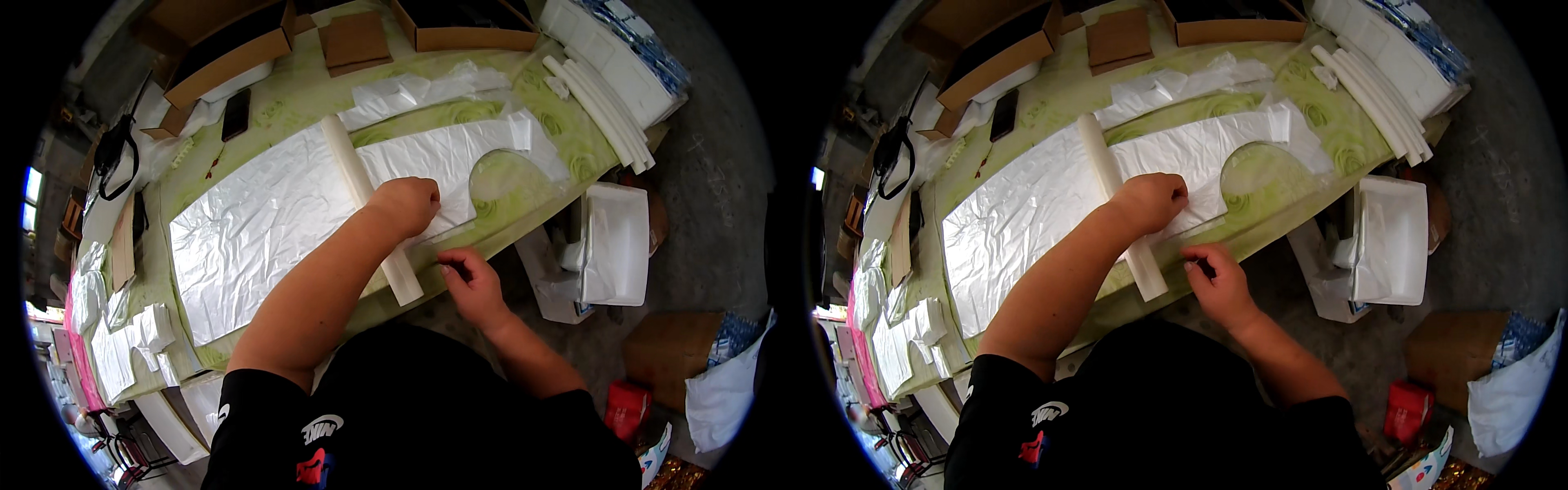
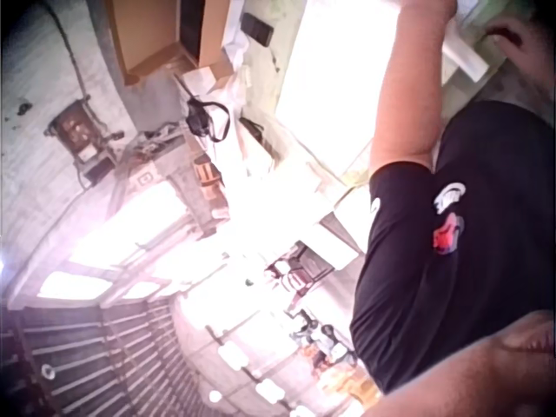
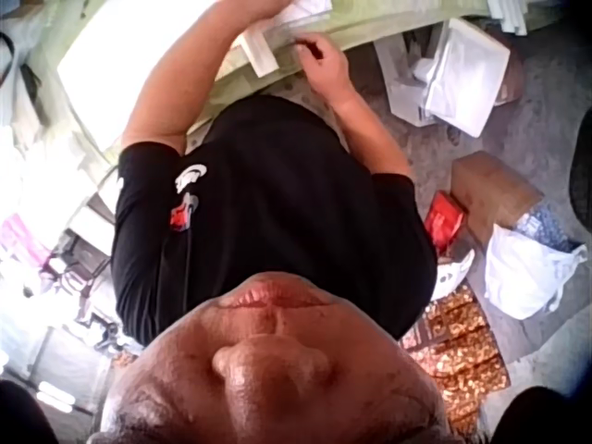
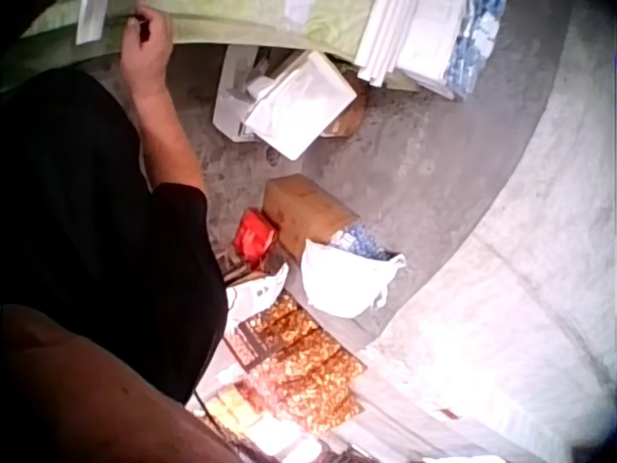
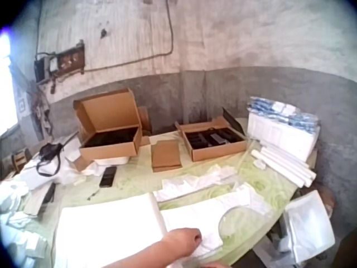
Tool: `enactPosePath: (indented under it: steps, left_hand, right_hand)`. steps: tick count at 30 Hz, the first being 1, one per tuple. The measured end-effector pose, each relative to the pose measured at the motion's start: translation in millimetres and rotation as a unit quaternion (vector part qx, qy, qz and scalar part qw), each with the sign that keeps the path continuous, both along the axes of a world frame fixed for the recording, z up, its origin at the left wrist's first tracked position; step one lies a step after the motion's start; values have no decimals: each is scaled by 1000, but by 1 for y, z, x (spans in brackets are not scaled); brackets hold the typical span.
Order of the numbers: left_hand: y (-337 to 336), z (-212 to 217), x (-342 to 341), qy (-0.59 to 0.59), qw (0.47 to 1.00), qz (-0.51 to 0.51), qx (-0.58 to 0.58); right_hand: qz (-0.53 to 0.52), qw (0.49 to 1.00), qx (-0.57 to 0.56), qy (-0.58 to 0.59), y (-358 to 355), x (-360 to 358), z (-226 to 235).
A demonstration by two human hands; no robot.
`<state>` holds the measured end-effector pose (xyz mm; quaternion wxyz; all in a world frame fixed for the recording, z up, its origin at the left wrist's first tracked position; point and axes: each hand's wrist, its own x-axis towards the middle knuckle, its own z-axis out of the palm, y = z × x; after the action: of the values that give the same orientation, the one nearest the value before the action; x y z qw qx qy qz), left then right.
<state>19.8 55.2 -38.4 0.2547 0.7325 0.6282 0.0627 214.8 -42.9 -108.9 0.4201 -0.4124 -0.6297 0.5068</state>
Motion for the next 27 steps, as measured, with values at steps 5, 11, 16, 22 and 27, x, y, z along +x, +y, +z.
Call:
enactPosePath:
  steps: [5,11,16,22,27]
  left_hand:
    - [-2,11,-14,-68,996,53,-21]
    - [-9,15,-20,-120,990,73,19]
    - [-12,19,-16,-158,983,93,6]
    - [27,31,0,-454,843,288,-12]
    - [48,21,-6,-466,829,309,-23]
  right_hand:
    - [-32,970,219,-101,14,5,26]
    - [-32,891,358,-277,108,-8,30]
    - [-183,809,400,-390,169,-25,20]
    - [-77,786,506,-346,166,-22,23]
    - [-18,830,456,-319,185,-22,6]
